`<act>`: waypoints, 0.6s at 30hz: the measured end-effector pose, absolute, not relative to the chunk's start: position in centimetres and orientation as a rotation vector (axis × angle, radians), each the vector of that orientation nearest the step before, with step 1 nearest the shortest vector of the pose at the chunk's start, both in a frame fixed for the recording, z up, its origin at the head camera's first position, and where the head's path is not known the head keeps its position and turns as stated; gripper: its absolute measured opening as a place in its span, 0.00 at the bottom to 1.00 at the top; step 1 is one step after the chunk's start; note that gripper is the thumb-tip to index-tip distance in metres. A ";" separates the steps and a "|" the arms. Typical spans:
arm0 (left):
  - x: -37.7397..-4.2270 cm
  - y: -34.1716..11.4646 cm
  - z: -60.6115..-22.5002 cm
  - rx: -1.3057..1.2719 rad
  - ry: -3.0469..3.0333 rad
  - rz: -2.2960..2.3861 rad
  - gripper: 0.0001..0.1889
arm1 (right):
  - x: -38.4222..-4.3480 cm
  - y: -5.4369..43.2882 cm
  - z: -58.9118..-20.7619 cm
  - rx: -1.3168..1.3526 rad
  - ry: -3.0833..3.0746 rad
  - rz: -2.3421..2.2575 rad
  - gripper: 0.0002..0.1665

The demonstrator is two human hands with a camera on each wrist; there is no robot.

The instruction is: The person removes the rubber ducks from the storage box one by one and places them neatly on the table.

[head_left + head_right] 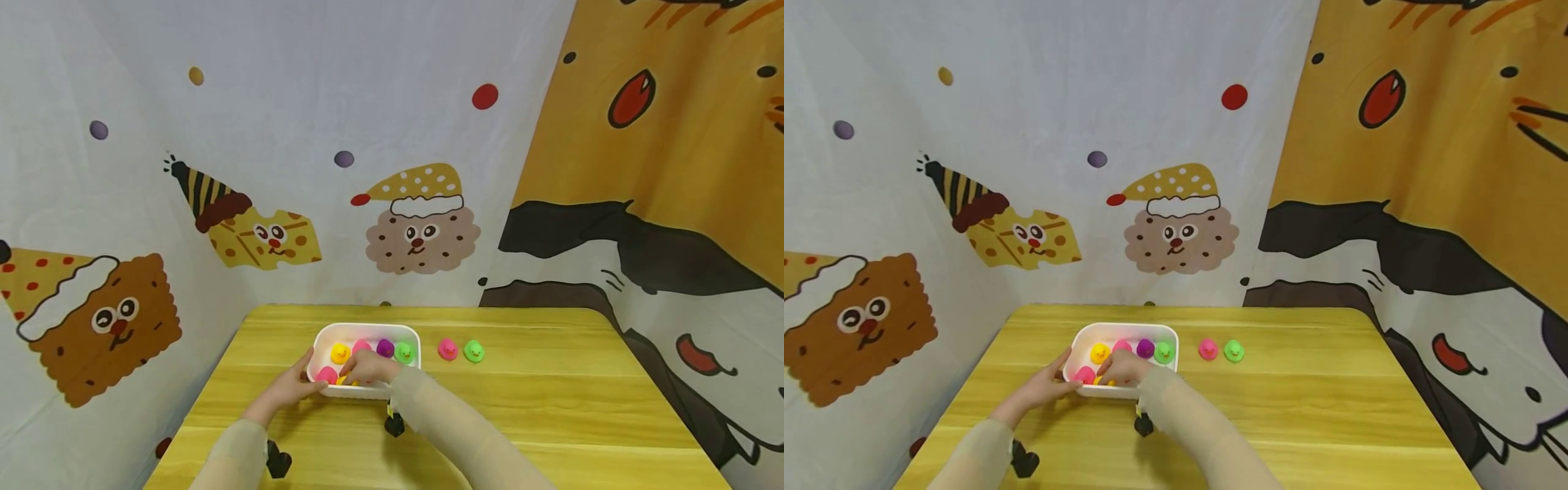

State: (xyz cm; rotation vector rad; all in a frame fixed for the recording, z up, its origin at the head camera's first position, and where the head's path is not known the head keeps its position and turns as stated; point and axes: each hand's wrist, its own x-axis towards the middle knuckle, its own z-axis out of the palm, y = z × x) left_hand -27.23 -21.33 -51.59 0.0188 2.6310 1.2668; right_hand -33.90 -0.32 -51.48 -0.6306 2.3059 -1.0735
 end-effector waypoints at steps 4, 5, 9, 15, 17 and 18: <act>-27.3 -21.3 -51.6 0.026 2.634 1.266 0.51 | -33.9 -0.2 -51.5 -0.697 2.375 -1.019 0.09; -27.3 -21.3 -51.6 0.023 2.631 1.269 0.51 | -33.9 -0.2 -51.5 -0.697 2.389 -1.008 0.08; -27.3 -21.3 -51.8 0.011 2.622 1.282 0.51 | -33.9 -0.1 -51.7 -0.678 2.418 -1.002 0.08; -27.3 -21.4 -51.9 0.028 2.622 1.303 0.51 | -34.6 0.2 -51.9 -0.722 2.484 -0.963 0.10; -27.3 -21.4 -52.0 0.033 2.623 1.305 0.51 | -34.8 0.5 -52.0 -0.726 2.500 -0.954 0.10; -27.4 -21.4 -52.0 0.026 2.621 1.305 0.51 | -34.9 0.6 -52.0 -0.724 2.509 -0.949 0.10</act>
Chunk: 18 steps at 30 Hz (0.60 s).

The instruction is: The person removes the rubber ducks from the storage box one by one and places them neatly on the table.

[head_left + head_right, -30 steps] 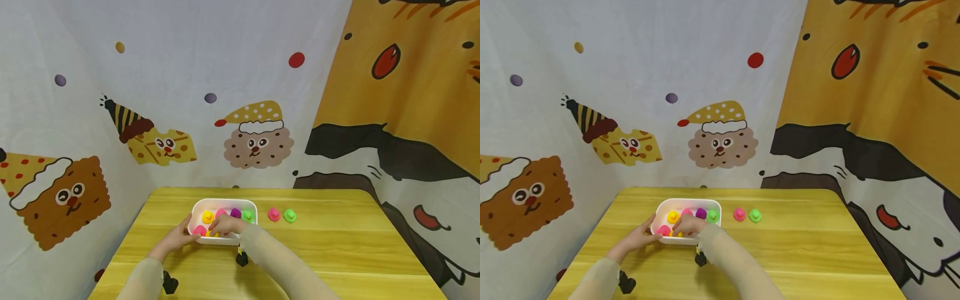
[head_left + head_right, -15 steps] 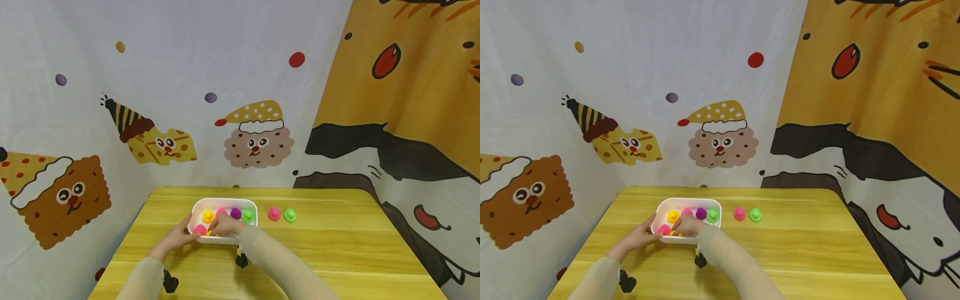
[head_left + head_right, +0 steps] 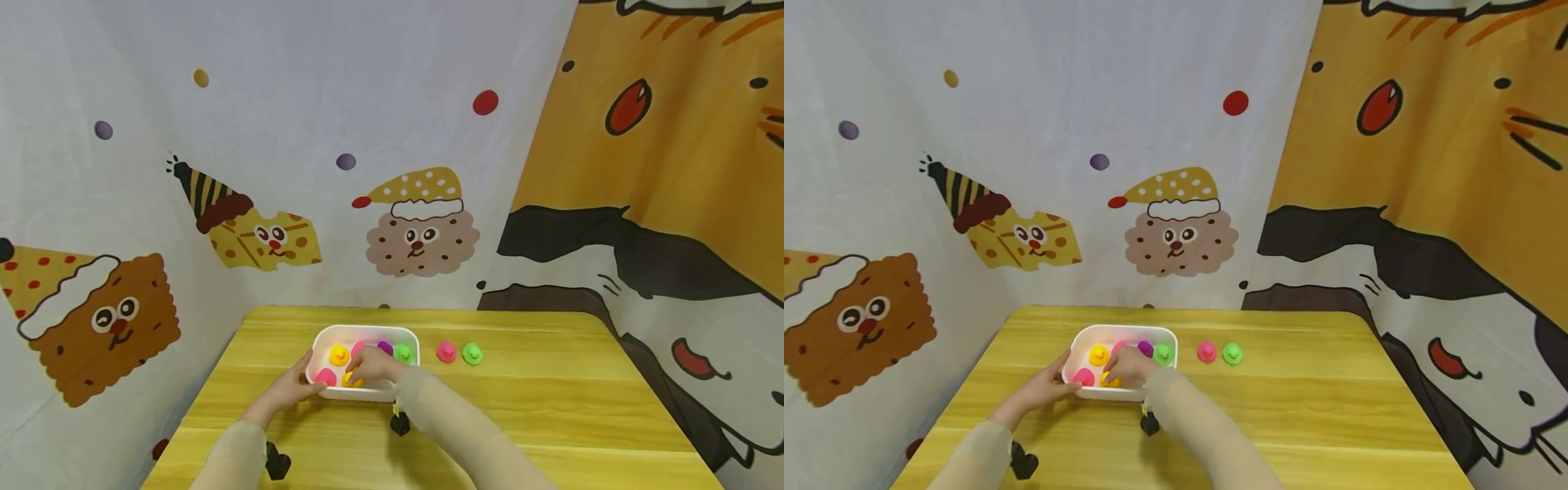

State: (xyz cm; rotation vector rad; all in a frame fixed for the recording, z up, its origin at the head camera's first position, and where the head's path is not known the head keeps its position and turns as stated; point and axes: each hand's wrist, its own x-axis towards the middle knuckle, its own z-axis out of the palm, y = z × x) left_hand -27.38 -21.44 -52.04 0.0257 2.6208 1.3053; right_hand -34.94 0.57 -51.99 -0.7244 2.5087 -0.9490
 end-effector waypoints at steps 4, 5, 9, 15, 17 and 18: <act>-27.4 -21.5 -52.1 0.013 2.627 1.295 0.51 | -34.8 1.0 -51.7 -0.689 2.520 -0.953 0.10; -27.4 -21.5 -52.1 0.015 2.631 1.288 0.51 | -34.7 1.1 -51.6 -0.683 2.523 -0.952 0.10; -27.3 -21.4 -52.1 0.011 2.632 1.286 0.51 | -34.5 1.3 -51.5 -0.678 2.518 -0.969 0.11; -27.3 -21.4 -52.1 0.017 2.636 1.289 0.51 | -34.4 1.5 -51.8 -0.612 2.497 -1.020 0.14; -27.3 -21.4 -52.1 0.017 2.635 1.293 0.51 | -34.4 1.6 -52.0 -0.588 2.496 -1.035 0.15; -27.3 -21.4 -52.1 0.016 2.634 1.297 0.51 | -34.4 1.6 -52.1 -0.582 2.497 -1.038 0.15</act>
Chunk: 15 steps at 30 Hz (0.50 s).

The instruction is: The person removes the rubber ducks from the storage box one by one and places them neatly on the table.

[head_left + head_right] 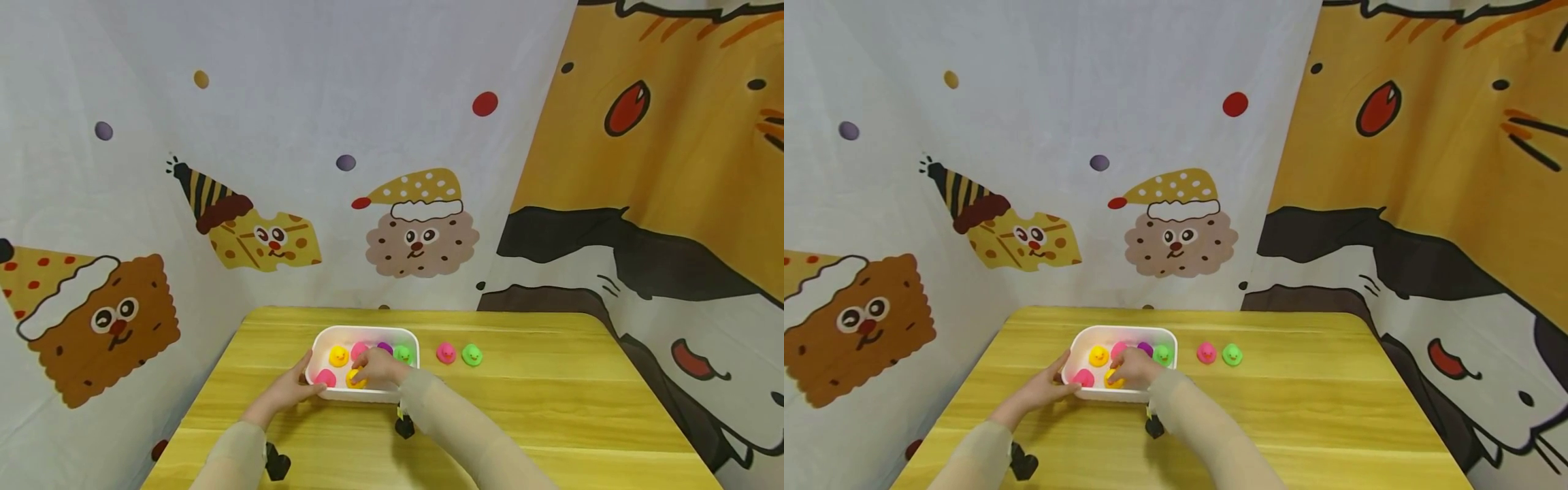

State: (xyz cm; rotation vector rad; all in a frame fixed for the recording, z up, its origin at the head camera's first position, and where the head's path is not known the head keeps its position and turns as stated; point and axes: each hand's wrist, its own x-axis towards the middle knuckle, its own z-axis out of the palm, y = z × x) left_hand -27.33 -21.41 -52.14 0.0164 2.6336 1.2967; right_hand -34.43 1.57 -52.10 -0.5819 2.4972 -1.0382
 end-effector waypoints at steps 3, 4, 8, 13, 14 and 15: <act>-27.3 -21.3 -52.1 0.010 2.620 1.319 0.50 | -34.4 1.7 -52.3 -0.581 2.509 -1.038 0.15; -27.3 -21.2 -52.1 0.019 2.622 1.318 0.50 | -34.4 1.7 -52.4 -0.583 2.516 -1.033 0.14; -27.3 -21.2 -52.0 0.030 2.612 1.328 0.51 | -34.3 1.9 -52.4 -0.599 2.518 -1.040 0.13; -27.2 -21.3 -52.1 0.040 2.614 1.331 0.51 | -34.4 2.2 -52.3 -0.643 2.531 -1.016 0.12; -27.2 -21.4 -52.1 0.045 2.619 1.327 0.51 | -34.5 2.2 -52.2 -0.661 2.540 -1.005 0.12; -27.2 -21.4 -52.0 0.047 2.622 1.322 0.51 | -34.6 2.3 -52.1 -0.678 2.553 -0.985 0.12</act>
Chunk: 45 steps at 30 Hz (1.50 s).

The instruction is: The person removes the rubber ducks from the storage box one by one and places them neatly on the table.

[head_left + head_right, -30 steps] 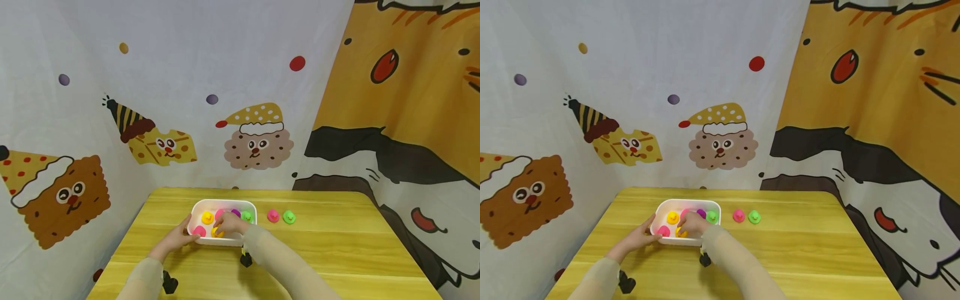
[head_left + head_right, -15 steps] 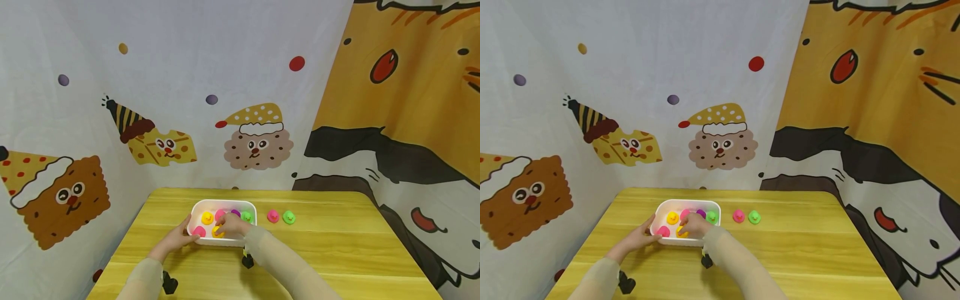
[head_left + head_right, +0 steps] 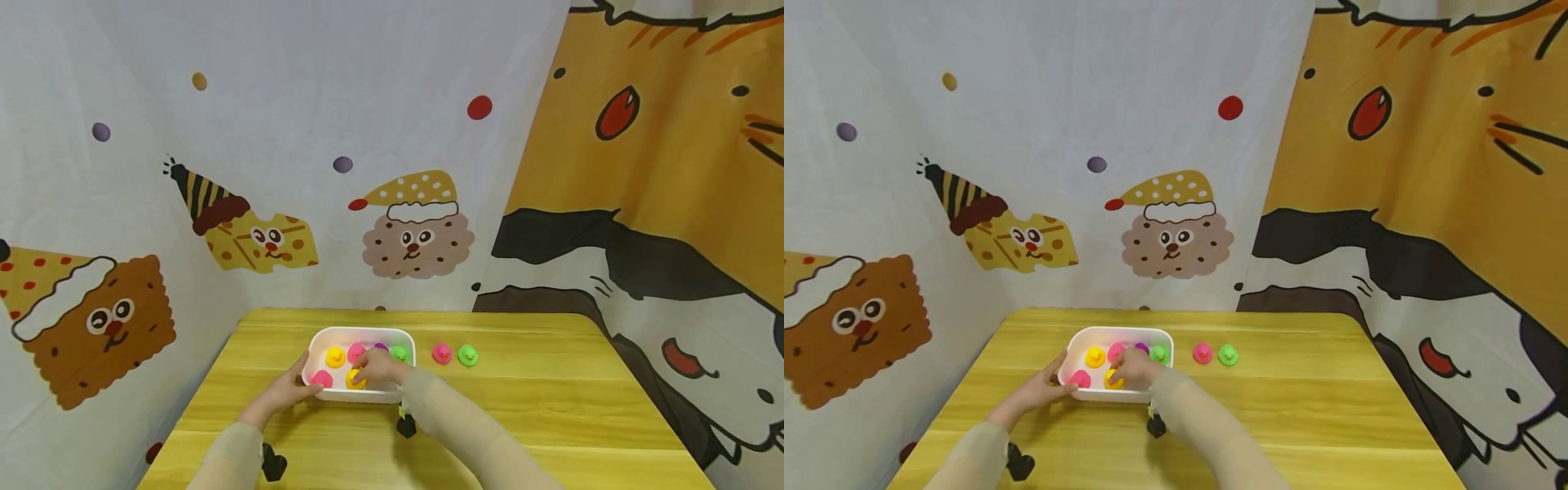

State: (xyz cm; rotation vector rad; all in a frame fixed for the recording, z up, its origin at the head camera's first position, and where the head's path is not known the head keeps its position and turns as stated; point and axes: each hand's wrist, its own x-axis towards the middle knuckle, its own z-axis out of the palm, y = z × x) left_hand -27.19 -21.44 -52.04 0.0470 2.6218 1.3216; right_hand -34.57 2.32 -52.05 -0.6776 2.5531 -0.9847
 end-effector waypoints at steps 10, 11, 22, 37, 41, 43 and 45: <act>-27.4 -21.6 -51.5 0.061 2.633 1.262 0.52 | -35.1 4.1 -49.9 -0.751 2.557 -0.978 0.13; -27.4 -21.6 -51.5 0.060 2.634 1.256 0.52 | -35.2 4.3 -49.7 -0.758 2.562 -0.973 0.13; -27.0 -21.8 -51.8 0.087 2.611 1.313 0.52 | -34.8 6.0 -48.2 -0.773 2.529 -1.002 0.13; -27.4 -21.8 -51.2 0.089 2.512 1.321 0.53 | -33.9 8.4 -45.8 -0.738 2.503 -1.015 0.15; -27.4 -21.8 -51.2 0.093 2.502 1.317 0.54 | -33.8 9.2 -45.0 -0.714 2.515 -0.990 0.16; -27.4 -21.8 -51.2 0.093 2.514 1.307 0.55 | -33.7 9.7 -44.6 -0.683 2.518 -0.989 0.17; -27.5 -21.7 -51.1 0.097 2.534 1.292 0.55 | -33.8 10.1 -44.3 -0.674 2.519 -0.999 0.17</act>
